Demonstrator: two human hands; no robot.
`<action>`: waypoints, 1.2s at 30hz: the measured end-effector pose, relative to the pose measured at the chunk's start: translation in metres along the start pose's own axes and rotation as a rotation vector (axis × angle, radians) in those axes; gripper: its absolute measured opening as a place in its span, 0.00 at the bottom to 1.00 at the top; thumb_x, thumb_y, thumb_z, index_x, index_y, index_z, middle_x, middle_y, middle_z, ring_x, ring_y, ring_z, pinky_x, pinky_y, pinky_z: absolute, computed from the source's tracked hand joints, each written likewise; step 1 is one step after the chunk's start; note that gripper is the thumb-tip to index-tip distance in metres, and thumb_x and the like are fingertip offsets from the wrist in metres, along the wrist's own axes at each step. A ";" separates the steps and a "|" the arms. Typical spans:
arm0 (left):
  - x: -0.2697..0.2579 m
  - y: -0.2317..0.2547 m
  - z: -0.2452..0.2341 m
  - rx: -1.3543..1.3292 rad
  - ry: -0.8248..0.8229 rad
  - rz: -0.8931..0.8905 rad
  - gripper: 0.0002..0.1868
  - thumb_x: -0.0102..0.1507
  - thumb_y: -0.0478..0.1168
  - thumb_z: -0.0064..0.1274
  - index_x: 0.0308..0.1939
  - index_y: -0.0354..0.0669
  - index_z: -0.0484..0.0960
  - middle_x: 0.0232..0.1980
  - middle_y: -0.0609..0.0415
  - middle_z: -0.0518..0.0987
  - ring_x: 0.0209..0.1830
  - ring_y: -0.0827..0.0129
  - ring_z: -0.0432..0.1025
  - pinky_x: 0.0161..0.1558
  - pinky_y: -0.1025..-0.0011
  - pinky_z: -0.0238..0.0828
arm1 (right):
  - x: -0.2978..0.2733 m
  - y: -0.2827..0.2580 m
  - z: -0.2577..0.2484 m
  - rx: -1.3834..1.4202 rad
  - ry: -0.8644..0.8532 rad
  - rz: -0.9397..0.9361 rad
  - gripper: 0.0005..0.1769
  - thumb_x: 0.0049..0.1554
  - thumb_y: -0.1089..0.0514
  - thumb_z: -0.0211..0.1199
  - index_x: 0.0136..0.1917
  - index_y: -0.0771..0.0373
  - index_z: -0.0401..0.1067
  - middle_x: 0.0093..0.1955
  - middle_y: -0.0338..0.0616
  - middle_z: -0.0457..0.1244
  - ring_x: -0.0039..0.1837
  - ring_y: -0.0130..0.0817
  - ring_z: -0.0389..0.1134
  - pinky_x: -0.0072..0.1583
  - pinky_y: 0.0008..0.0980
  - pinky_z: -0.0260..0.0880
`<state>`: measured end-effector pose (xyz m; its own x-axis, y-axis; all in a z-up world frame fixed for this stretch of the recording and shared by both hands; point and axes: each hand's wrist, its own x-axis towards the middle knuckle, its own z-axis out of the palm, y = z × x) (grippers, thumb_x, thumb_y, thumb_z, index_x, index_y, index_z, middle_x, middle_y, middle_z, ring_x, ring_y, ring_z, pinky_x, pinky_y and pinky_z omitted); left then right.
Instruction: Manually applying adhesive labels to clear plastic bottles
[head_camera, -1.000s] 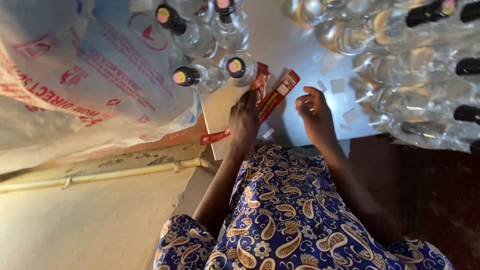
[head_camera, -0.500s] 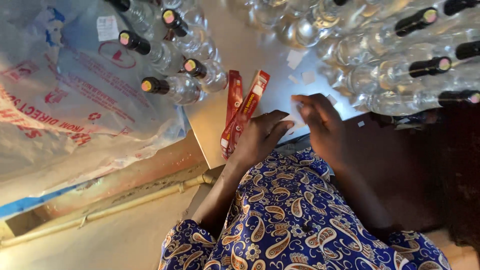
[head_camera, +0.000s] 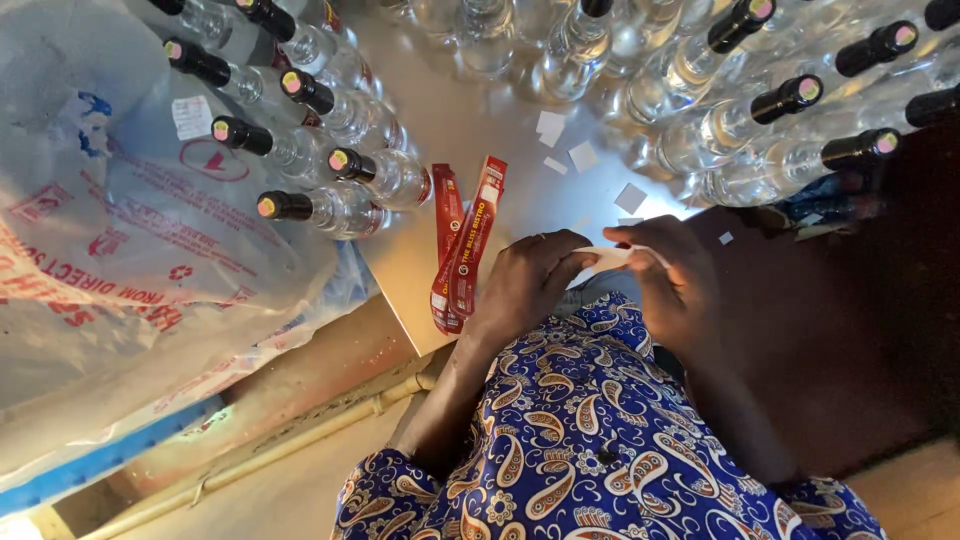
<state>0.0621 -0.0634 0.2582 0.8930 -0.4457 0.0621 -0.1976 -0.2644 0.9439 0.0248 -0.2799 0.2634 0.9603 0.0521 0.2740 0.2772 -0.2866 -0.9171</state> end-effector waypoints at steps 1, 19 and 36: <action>-0.002 -0.008 0.002 0.026 0.018 -0.001 0.09 0.76 0.45 0.54 0.53 0.47 0.87 0.35 0.38 0.85 0.40 0.33 0.82 0.44 0.43 0.80 | -0.005 -0.002 -0.006 0.008 0.046 0.084 0.21 0.75 0.54 0.52 0.64 0.71 0.81 0.46 0.56 0.69 0.49 0.46 0.72 0.58 0.45 0.71; 0.040 -0.008 -0.008 -0.837 0.220 -0.148 0.07 0.75 0.36 0.57 0.56 0.38 0.82 0.46 0.53 0.83 0.49 0.70 0.75 0.58 0.64 0.76 | -0.046 0.010 0.006 -0.115 -0.207 0.480 0.35 0.54 0.41 0.81 0.63 0.67 0.77 0.59 0.62 0.68 0.62 0.57 0.68 0.67 0.55 0.64; 0.044 -0.008 -0.027 0.085 0.551 -0.178 0.50 0.73 0.45 0.65 0.87 0.33 0.47 0.83 0.20 0.49 0.83 0.13 0.50 0.78 0.28 0.62 | -0.041 -0.003 -0.025 -0.094 0.177 0.254 0.15 0.75 0.65 0.55 0.70 0.76 0.72 0.55 0.60 0.65 0.49 0.50 0.75 0.49 0.49 0.80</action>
<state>0.1140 -0.0578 0.2626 0.9895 0.1160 0.0860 -0.0369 -0.3726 0.9273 -0.0162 -0.3051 0.2622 0.9758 -0.1977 0.0932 0.0169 -0.3570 -0.9340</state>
